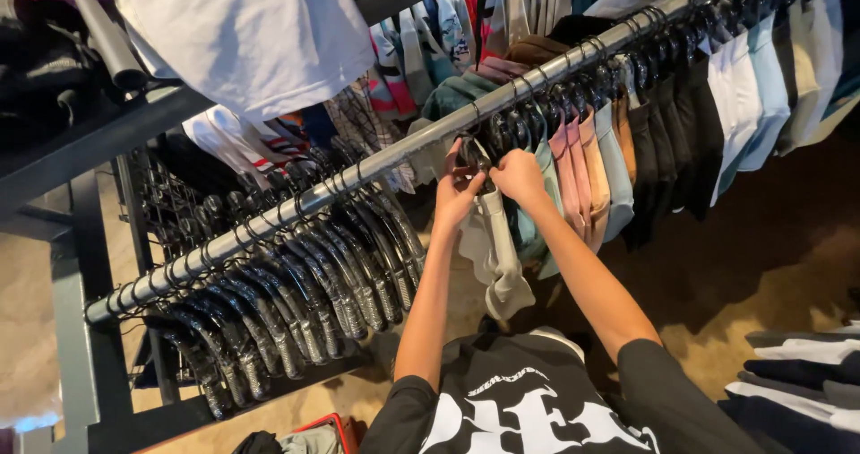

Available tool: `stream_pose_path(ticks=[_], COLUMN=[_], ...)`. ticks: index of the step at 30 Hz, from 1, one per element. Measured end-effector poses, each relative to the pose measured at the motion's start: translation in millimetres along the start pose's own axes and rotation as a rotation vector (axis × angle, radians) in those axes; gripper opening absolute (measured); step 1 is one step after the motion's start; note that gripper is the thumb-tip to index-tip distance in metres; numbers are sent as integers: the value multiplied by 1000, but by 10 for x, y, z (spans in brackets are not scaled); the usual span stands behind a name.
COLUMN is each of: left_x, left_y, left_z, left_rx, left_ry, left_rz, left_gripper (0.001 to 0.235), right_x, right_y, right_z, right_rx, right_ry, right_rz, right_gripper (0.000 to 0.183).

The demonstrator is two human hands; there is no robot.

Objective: The person takes folded shirts from a red shopping basket, places them on hangers, and hangs them on a clothing rack. The person repeats this process for several shirts of different colors, including light blue, beige, and gray, while standing in a store aisle.

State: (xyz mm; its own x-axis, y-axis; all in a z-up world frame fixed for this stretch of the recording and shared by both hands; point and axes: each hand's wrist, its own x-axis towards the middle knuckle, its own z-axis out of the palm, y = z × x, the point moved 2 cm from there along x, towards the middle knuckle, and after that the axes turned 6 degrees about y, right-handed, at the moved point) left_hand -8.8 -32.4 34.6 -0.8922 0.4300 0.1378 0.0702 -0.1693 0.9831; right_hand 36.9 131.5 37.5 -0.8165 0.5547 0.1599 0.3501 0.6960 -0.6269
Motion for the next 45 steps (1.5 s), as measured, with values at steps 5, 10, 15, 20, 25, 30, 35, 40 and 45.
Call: stream_pose_path(ticks=[5,10,15,20,25,30,35,40,45], left_x=[79,186,412,589,142,-695,-1618,-2094,-2411], left_y=[-160,-225,-460,-574,180,705,385,1,-236], left_z=[-40,8,188,300,481,1138,2073,2901,3644], left_rx=[69,-88,-108,-134,154,645,201,-142,-271], left_ry=[-1,59,4,-69,49,396,-148,-684,-899], left_rz=[-38,-30,-4,-4,11,604,210,-247,-498], left_gripper=[86,82,81,77,69,39,19,26,28], right_x=[-108,-376,-445,-685,-1063,-1687,-2305,-2804,-3206], right_y=[-481,-669,-421,-353,93,747,1308,1940,2446], right_z=[-396,-624,-662,-1123,-1279,-1363,-1819,-2445,-3101], right_rx=[84,316,158,351,382,366,466,556,595], right_ry=[206,346,347,457,276,220,238,396,402], right_rz=[-108,-319,-274,-362,15,55,275,370,469], right_gripper=[19,13,17,23,16,16,17,16,14])
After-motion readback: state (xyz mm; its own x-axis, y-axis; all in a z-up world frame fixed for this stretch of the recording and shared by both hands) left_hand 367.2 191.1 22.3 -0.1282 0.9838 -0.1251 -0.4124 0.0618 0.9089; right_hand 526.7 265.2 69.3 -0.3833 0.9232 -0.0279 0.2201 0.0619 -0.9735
